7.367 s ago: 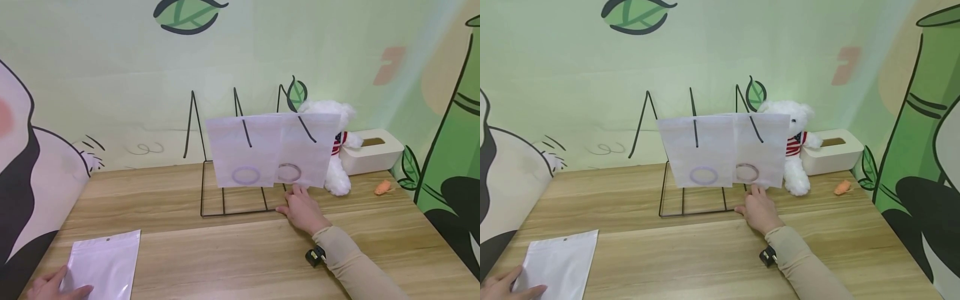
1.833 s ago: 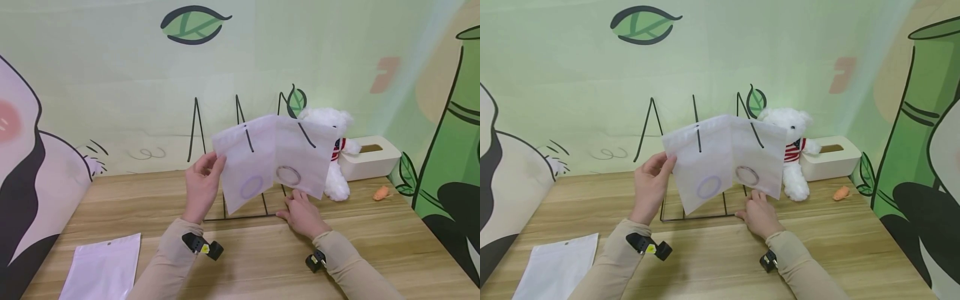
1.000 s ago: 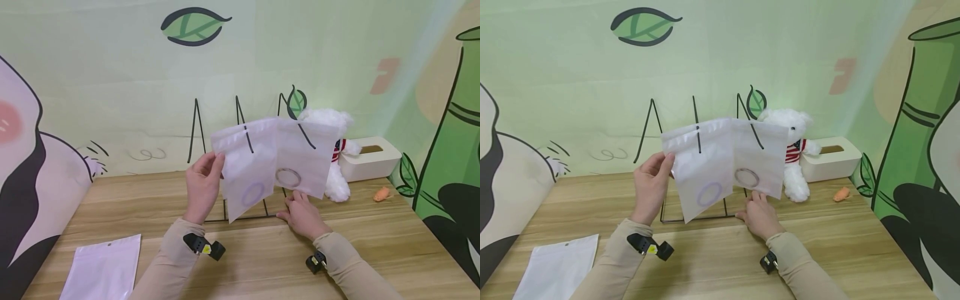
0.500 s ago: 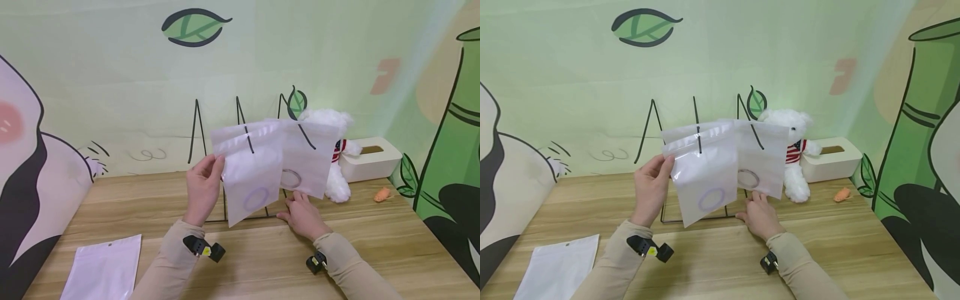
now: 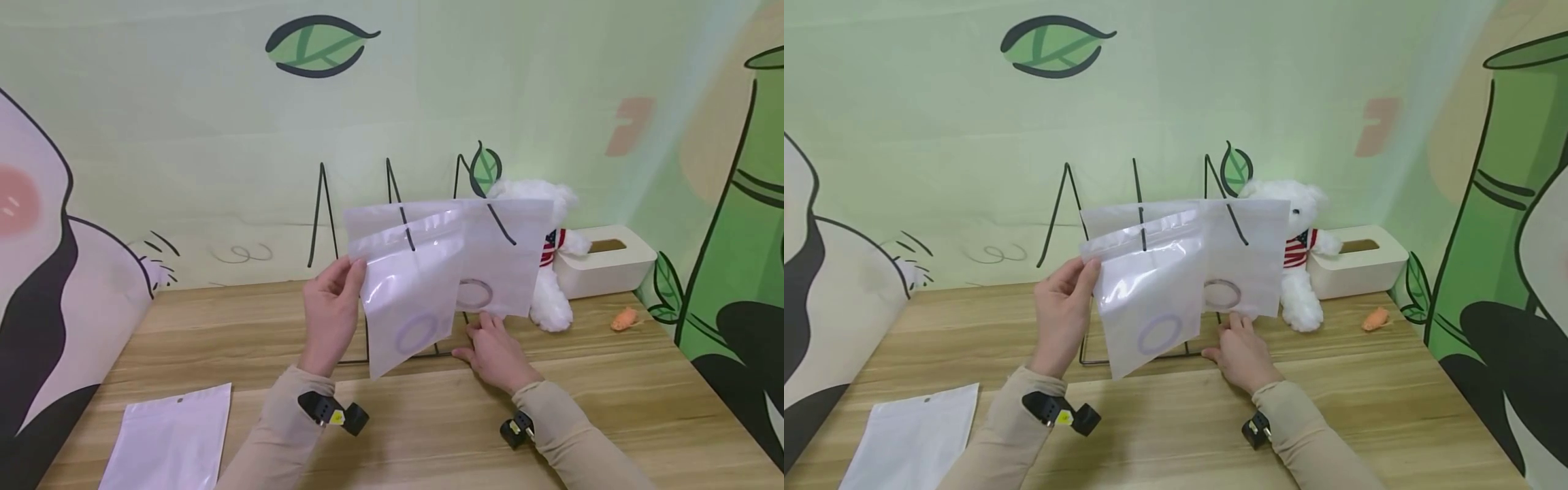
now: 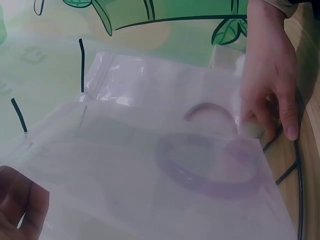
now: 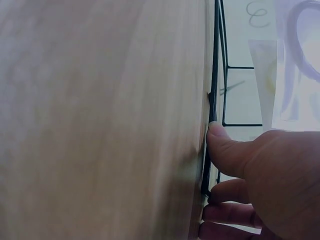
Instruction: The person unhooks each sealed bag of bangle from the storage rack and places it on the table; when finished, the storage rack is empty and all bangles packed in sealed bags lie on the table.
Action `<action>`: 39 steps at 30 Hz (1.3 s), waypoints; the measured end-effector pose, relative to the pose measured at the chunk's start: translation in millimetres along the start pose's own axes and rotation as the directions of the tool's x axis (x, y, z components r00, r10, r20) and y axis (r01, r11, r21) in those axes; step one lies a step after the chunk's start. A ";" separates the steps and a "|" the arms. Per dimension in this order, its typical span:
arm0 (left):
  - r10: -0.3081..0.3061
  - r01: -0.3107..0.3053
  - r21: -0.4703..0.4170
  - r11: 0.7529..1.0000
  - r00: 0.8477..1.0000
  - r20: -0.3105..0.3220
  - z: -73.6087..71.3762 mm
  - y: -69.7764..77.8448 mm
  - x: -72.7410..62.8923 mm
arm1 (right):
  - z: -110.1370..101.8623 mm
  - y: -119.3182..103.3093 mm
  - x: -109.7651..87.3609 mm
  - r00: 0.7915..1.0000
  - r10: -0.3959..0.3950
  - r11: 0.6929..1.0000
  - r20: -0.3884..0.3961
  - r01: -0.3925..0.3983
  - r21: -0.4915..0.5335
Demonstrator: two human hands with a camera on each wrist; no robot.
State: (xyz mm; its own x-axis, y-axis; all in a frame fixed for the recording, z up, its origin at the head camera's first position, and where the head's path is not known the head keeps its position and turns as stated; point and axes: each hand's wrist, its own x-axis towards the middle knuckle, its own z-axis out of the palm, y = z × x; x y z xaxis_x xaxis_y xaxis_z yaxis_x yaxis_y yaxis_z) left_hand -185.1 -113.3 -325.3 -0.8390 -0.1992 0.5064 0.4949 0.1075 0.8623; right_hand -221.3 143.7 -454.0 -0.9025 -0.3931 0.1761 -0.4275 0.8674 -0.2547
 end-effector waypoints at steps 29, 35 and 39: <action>0.094 -0.094 -0.011 0.995 0.996 -0.007 -2.2 1.6 -9.2 | -0.7 0.2 -0.1 1.000 -0.018 1.000 -0.019 0.018 0.008; 0.091 -0.091 -0.022 0.996 0.996 0.006 -1.9 4.2 -11.3 | 0.3 0.7 -0.4 0.999 -0.027 1.000 -0.035 0.027 -0.001; 0.078 -0.078 -0.018 0.997 0.997 0.007 -2.4 6.0 -12.7 | 0.6 0.5 -0.1 0.999 -0.028 1.000 -0.042 0.028 -0.002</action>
State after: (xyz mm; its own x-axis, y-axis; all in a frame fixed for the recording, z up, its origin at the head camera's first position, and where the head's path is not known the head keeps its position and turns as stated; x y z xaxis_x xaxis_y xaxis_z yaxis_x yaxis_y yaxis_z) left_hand -170.9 -112.5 -326.5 -0.7995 -0.1837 0.5719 0.5625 0.1049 0.8201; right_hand -221.4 144.0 -454.7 -0.8872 -0.4041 0.2229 -0.4525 0.8566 -0.2481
